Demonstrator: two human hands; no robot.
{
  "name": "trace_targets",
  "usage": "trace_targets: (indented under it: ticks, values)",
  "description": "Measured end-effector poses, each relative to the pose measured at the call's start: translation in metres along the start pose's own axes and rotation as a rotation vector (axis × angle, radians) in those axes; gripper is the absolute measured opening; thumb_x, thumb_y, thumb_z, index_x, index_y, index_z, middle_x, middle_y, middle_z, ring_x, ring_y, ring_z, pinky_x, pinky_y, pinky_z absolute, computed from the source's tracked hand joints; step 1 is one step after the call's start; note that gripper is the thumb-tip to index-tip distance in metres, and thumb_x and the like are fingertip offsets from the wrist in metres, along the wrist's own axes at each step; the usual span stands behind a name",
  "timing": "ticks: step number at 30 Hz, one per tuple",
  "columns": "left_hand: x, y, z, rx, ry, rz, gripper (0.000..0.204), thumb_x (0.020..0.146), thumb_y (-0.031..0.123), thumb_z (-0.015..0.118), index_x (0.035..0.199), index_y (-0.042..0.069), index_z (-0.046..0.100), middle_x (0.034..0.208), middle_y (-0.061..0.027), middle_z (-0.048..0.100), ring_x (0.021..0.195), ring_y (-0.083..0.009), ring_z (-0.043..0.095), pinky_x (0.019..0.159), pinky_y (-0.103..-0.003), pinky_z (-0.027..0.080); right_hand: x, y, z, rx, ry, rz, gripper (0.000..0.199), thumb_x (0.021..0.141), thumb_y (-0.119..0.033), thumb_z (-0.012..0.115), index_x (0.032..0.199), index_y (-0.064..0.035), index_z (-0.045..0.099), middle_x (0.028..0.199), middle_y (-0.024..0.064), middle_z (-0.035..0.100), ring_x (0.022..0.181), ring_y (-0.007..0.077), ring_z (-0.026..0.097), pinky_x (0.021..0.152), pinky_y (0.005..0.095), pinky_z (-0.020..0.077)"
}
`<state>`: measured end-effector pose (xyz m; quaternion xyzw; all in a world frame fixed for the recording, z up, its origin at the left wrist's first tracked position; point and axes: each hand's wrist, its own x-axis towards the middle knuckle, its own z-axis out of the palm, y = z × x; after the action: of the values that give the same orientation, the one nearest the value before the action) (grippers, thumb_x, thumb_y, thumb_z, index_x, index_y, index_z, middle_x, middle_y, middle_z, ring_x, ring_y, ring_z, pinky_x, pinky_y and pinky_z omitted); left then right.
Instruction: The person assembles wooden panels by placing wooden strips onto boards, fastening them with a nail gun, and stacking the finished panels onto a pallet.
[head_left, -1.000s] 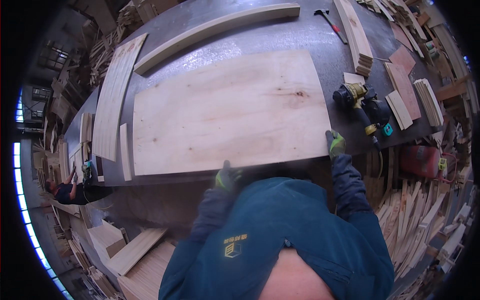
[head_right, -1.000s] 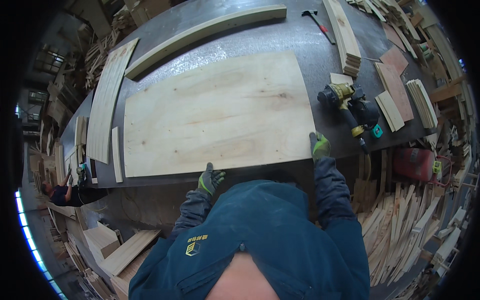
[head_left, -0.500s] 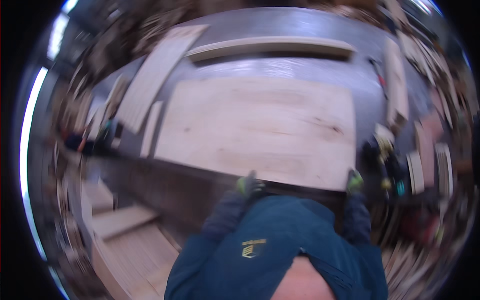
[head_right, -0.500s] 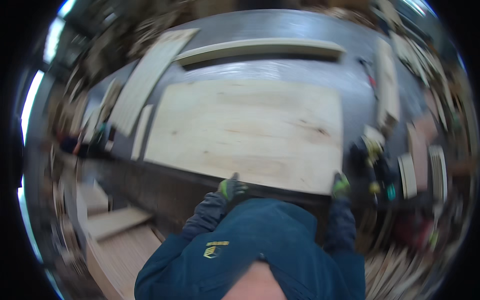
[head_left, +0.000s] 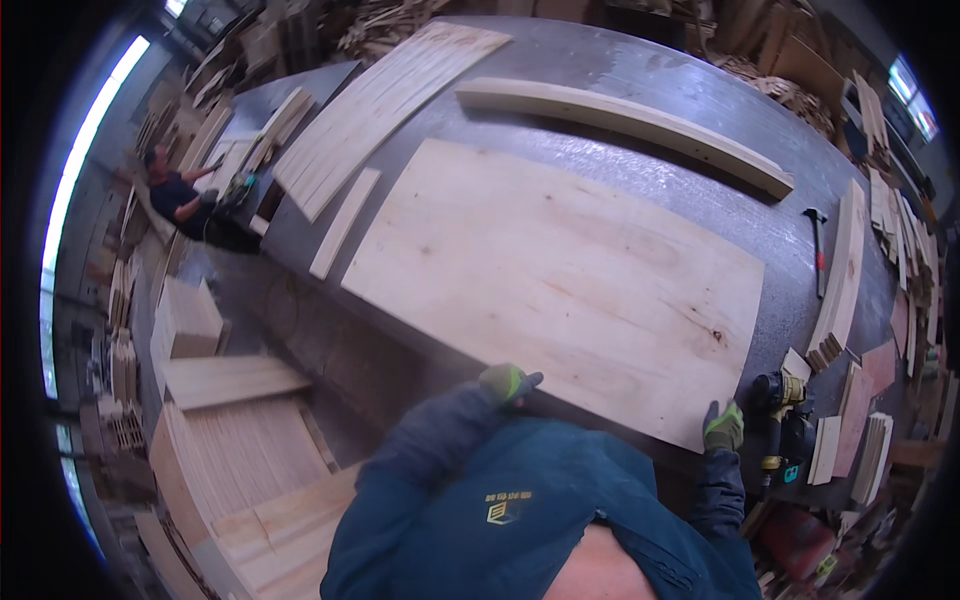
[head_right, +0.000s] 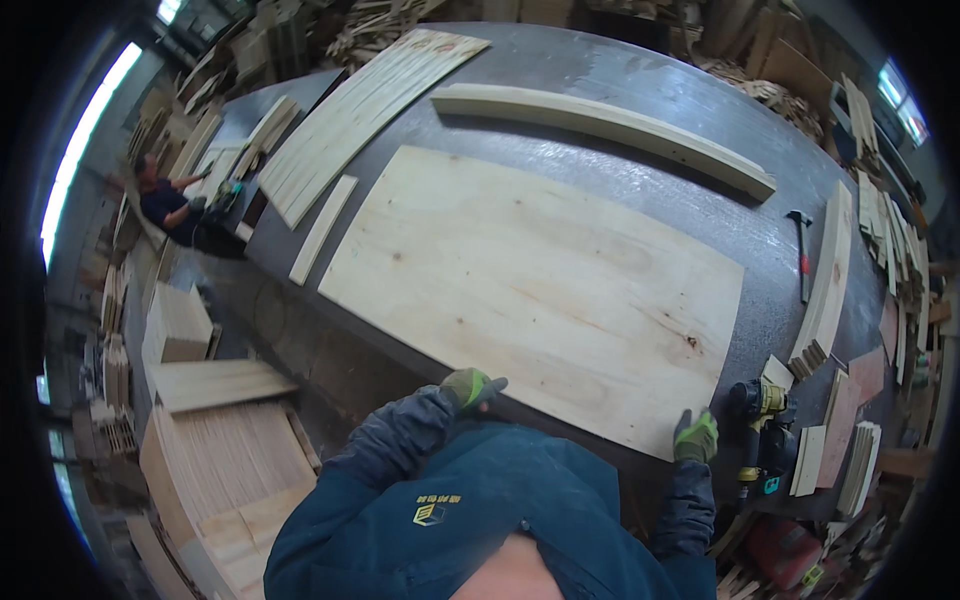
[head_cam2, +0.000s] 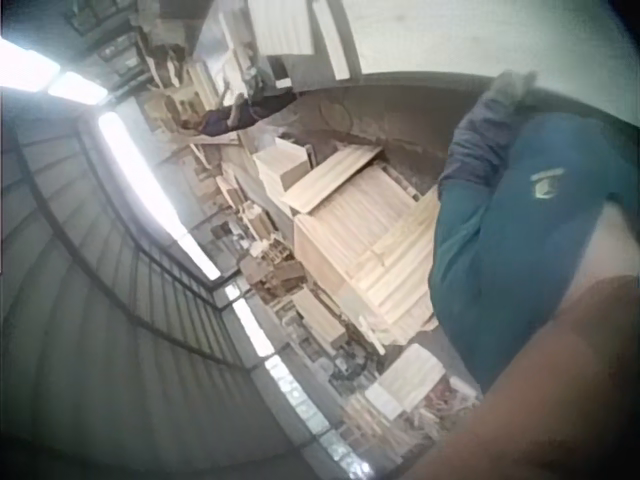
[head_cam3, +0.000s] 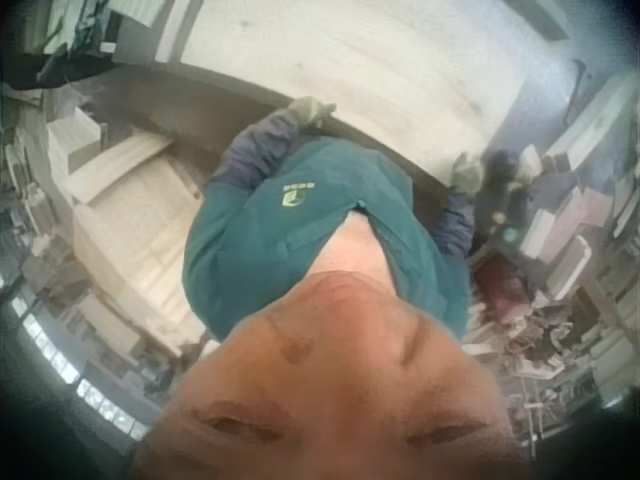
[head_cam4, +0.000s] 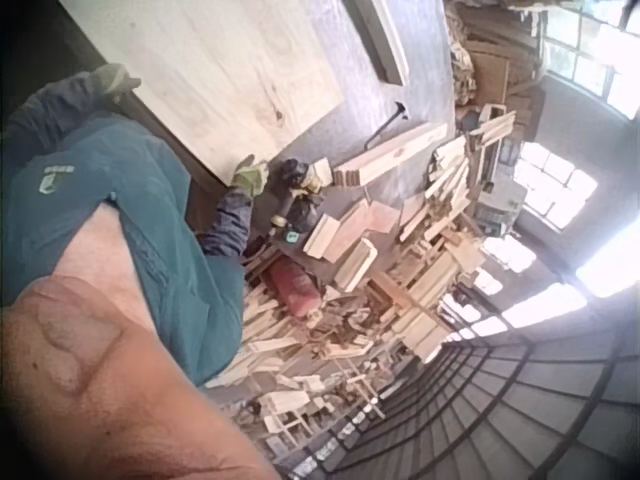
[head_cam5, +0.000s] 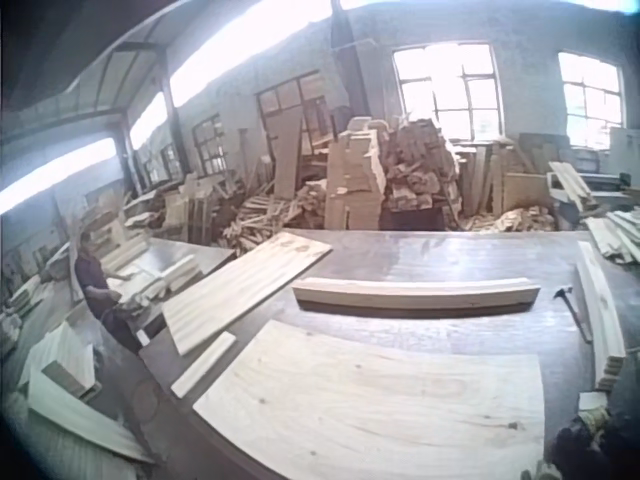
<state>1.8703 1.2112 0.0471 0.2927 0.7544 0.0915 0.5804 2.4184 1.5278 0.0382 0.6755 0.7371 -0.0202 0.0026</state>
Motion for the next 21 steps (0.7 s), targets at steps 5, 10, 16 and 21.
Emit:
trace_targets:
  ticks: [5,10,16,21]
  values:
    - [0.043,0.086,-0.164,0.290,0.718,0.448,0.050,0.118,0.060,0.074,0.116,0.013,0.092,0.104,-0.0206,0.090,0.097,-0.0448,0.086,0.093,-0.059,0.066,0.008,-0.186,0.027,0.090,0.091,-0.183,0.076,0.117,-0.053,0.074,0.180,-0.0134,0.062,0.181,0.0294,0.061,0.166,0.0507,0.058,0.137,0.0654,0.0448]
    - [0.184,0.207,-0.333,0.499,1.014,0.609,0.054,0.118,0.056,0.075,0.147,0.012,0.083,0.128,-0.0218,0.091,0.115,-0.0481,0.086,0.100,-0.059,0.067,-0.016,-0.274,0.053,-0.064,-0.055,0.138,0.092,0.117,-0.063,0.066,0.194,-0.0187,0.042,0.200,0.0279,0.035,0.184,0.0588,0.028,0.148,0.0765,0.0192]
    - [0.359,0.368,-0.435,0.966,1.087,0.684,0.058,0.116,0.037,0.072,0.167,0.011,0.071,0.174,-0.0229,0.071,0.164,-0.0466,0.065,0.132,-0.067,0.049,-0.044,-0.271,0.043,-0.076,-0.118,0.250,0.095,0.116,-0.058,0.067,0.196,-0.0155,0.039,0.203,0.0302,0.025,0.187,0.0606,0.014,0.149,0.0776,0.0046]
    - [0.472,0.398,-0.497,1.116,1.285,1.136,0.042,0.110,0.015,0.066,0.148,0.011,0.080,0.144,-0.0193,0.082,0.129,-0.0430,0.078,0.110,-0.063,0.061,-0.011,-0.299,0.034,0.149,0.115,0.052,0.092,0.110,-0.052,0.079,0.187,-0.0094,0.053,0.197,0.0375,0.033,0.180,0.0645,0.029,0.145,0.0819,0.0183]
